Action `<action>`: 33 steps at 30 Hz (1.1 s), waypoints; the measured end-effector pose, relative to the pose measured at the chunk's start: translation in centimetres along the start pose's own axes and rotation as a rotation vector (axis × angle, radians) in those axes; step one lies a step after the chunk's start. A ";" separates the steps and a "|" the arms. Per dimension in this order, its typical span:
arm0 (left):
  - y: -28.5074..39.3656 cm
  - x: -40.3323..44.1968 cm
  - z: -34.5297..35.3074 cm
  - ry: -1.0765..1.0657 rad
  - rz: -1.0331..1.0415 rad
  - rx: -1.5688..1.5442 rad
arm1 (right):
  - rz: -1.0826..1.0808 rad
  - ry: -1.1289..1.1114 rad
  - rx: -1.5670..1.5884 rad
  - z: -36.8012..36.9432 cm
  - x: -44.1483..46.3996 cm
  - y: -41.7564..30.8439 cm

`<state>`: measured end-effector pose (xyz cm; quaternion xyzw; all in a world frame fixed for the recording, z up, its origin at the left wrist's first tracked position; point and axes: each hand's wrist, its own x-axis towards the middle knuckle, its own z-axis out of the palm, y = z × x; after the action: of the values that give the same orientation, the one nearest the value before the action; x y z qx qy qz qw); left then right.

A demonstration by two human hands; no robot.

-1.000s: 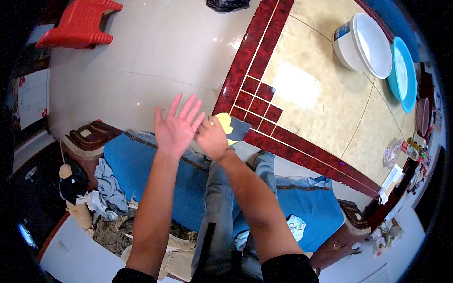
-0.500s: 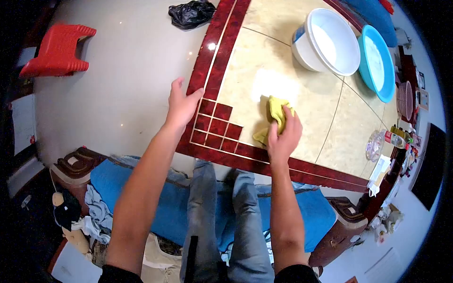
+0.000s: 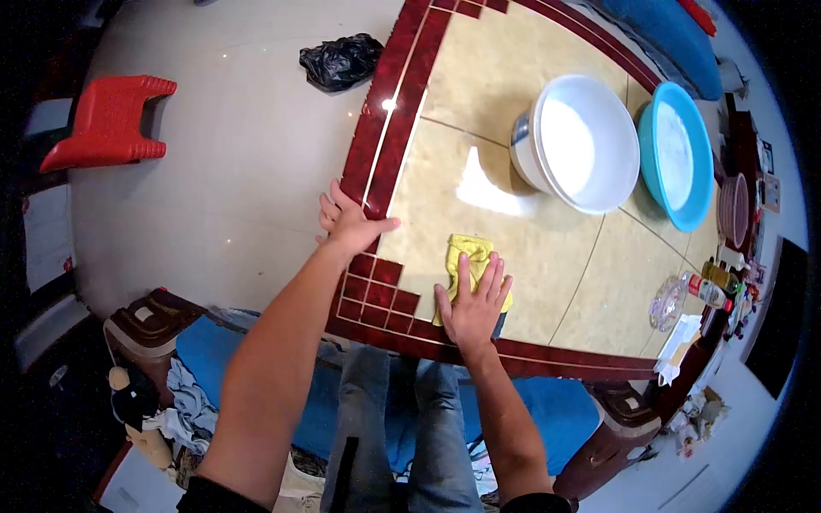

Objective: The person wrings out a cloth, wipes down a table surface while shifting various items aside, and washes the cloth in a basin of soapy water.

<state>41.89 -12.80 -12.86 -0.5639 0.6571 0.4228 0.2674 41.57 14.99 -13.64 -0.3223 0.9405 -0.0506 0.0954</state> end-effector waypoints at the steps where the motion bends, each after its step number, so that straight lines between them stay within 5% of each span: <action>1: 0.1 -0.1 -0.2 -0.014 -0.006 -0.005 | 0.004 0.015 0.004 0.0 1.2 -0.4; 12: -0.2 0.4 0.0 -0.030 0.012 -0.059 | -0.345 0.126 -0.003 -1.1 22.4 -5.4; 25: -0.3 0.7 0.1 -0.045 0.007 -0.048 | -0.313 0.442 0.047 0.3 39.6 -9.9; 33: -0.3 0.9 0.5 -0.017 -0.002 0.001 | -0.248 0.399 0.098 -0.3 34.2 -6.1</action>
<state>41.89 -12.84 -13.89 -0.5607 0.6547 0.4268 0.2736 18.68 -10.87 -17.42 -0.4137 0.8904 -0.1703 -0.0835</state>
